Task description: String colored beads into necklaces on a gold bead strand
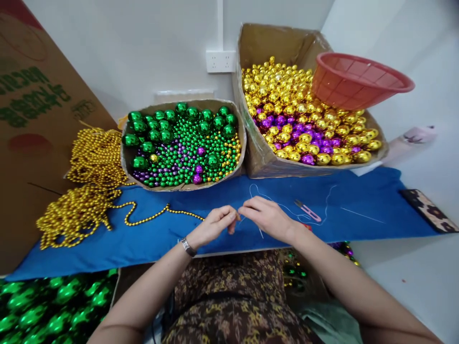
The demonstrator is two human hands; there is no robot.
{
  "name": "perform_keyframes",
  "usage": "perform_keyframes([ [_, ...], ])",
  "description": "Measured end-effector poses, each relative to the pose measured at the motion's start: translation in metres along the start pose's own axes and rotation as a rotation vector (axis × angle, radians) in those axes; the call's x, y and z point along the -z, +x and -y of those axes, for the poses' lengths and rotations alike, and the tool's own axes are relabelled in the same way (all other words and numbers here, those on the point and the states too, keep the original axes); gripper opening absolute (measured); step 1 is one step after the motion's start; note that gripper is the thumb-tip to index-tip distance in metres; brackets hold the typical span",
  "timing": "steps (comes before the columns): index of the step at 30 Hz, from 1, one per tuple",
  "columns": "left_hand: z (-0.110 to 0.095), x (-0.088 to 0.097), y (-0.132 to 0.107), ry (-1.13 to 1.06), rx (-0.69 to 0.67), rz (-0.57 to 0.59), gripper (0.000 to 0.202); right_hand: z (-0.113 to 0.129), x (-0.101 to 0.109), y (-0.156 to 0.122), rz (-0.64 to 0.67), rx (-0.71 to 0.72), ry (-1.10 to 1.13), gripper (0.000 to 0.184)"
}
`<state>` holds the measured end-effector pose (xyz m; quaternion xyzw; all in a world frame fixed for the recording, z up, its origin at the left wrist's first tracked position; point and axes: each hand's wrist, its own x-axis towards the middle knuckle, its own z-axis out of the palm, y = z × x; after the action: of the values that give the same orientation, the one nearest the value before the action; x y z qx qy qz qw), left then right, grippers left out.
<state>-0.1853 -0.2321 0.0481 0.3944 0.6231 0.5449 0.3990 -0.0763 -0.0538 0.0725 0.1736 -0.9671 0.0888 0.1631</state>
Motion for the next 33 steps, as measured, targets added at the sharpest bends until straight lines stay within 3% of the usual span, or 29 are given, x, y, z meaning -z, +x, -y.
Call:
perform_keyframes([
  [3,0.001,0.01,-0.003,0.283,-0.04,-0.119,0.027,-0.002,0.004,-0.003,0.107,-0.115,-0.036,0.025],
  [5,0.003,0.017,-0.005,0.447,-0.084,-0.234,0.023,-0.001,0.002,-0.007,0.158,-0.245,0.105,0.023],
  [9,0.012,0.02,-0.005,0.492,-0.11,-0.4,0.019,0.012,-0.018,-0.017,0.197,-0.495,0.927,0.027],
  [12,0.022,0.01,-0.004,0.386,-0.094,-0.482,0.021,0.027,-0.036,-0.016,0.062,-0.635,1.373,0.037],
  [14,0.028,0.002,-0.004,0.316,-0.081,-0.52,0.021,0.033,-0.042,-0.011,-0.041,-0.671,1.333,0.04],
  [19,0.034,-0.01,-0.005,0.076,-0.025,-0.436,0.024,0.038,-0.046,0.001,-0.088,-0.51,0.611,0.04],
  [23,0.033,-0.011,-0.005,-0.202,0.043,-0.366,0.033,0.038,-0.053,0.001,-0.079,-0.4,0.301,0.045],
  [28,0.034,-0.013,-0.004,-0.304,0.125,-0.403,0.035,0.035,-0.057,0.001,-0.041,-0.353,0.261,0.044],
  [33,0.037,-0.013,-0.004,-0.264,0.168,-0.416,0.036,0.036,-0.048,0.0,0.017,-0.405,0.506,0.035],
])
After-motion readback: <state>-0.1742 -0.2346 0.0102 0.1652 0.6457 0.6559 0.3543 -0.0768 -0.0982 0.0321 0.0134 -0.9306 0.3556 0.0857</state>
